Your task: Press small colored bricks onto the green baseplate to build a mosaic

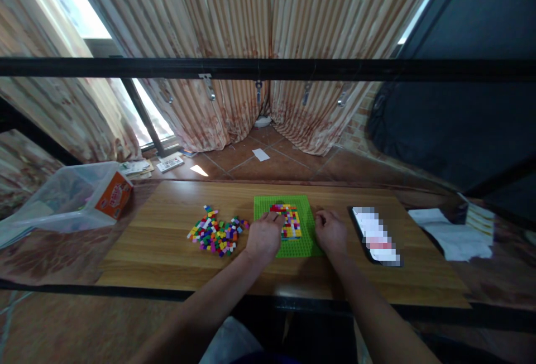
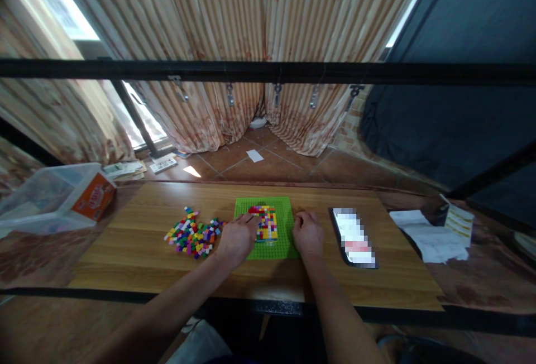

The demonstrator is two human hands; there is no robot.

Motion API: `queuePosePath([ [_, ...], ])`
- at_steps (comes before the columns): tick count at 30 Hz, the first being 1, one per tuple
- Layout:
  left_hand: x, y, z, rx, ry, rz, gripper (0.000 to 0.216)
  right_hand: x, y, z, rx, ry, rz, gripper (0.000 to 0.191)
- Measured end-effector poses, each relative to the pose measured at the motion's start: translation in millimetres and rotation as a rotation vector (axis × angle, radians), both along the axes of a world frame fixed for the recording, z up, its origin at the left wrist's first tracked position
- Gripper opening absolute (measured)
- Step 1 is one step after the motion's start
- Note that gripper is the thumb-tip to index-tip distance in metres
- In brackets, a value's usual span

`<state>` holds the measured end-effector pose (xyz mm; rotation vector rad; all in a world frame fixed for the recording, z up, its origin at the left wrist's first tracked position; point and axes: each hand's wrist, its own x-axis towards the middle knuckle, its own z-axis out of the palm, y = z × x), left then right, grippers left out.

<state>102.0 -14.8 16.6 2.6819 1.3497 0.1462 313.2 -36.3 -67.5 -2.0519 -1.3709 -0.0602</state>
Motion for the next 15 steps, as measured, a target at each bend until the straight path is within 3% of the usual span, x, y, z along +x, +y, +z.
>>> queuePosePath([
  [8,3.1,-0.6,-4.4,-0.010,-0.081,0.030,0.026,-0.5,0.6,0.1,0.018,-0.003,0.007,0.025],
  [15,2.1,-3.7,-3.2,-0.082,-0.336,0.165,0.017,-2.4,0.8,1.4,-0.002,0.024,-0.011,0.025],
])
